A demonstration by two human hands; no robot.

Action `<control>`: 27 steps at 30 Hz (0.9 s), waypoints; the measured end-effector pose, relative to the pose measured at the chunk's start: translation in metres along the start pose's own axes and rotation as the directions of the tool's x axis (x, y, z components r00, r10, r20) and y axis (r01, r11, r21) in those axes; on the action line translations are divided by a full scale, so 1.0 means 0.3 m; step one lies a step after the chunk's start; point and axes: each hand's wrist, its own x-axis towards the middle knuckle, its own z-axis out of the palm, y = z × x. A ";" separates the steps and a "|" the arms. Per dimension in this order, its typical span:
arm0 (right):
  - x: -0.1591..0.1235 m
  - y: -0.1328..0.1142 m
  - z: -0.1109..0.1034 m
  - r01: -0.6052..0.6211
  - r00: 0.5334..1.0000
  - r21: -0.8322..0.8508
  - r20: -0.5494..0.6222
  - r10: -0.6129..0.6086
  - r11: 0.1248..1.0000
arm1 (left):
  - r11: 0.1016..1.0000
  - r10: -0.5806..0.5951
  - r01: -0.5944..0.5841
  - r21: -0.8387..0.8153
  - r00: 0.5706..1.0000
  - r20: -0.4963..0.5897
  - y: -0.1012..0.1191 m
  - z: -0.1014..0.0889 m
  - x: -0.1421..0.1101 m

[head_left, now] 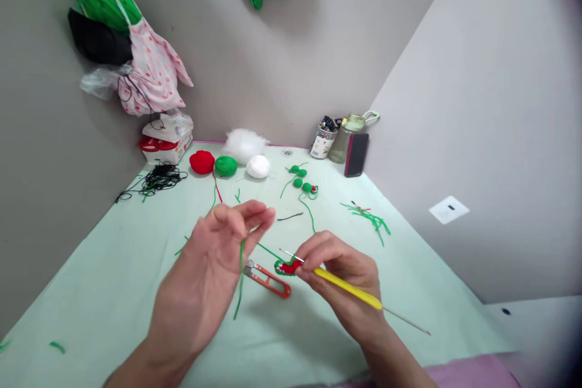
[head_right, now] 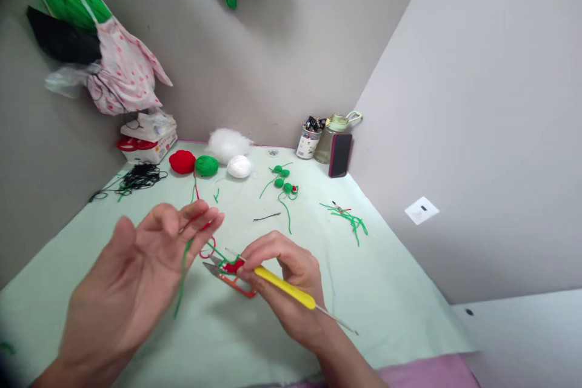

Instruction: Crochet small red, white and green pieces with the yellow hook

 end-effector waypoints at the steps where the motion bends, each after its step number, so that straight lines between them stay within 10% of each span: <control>1: -0.009 -0.005 0.004 0.018 1.000 -0.002 -0.021 -0.018 1.000 | 0.978 0.127 -0.127 0.163 0.992 0.014 -0.013 -0.001 -0.010; 3: -0.025 -0.011 0.012 0.049 0.997 -0.004 -0.057 -0.049 0.999 | 0.823 0.313 -0.323 0.467 0.944 0.101 -0.048 -0.006 -0.029; 6: -0.043 -0.010 0.019 0.078 0.994 -0.040 -0.067 -0.081 0.996 | 0.654 0.283 -0.362 0.664 0.931 0.229 -0.092 -0.013 -0.047; 10: -0.045 0.001 0.031 0.093 0.993 -0.062 -0.061 -0.097 0.994 | 0.834 -0.081 0.026 0.551 0.994 0.076 -0.120 0.001 -0.061; 14: -0.035 0.001 0.039 0.048 0.997 -0.108 -0.055 -0.054 0.993 | 0.912 -0.346 0.352 0.211 0.936 -0.065 -0.138 0.021 -0.061; 27: -0.049 0.047 0.049 -0.052 0.970 0.125 -0.230 0.080 0.991 | 0.930 -0.355 0.358 0.078 0.933 -0.051 -0.134 0.013 -0.057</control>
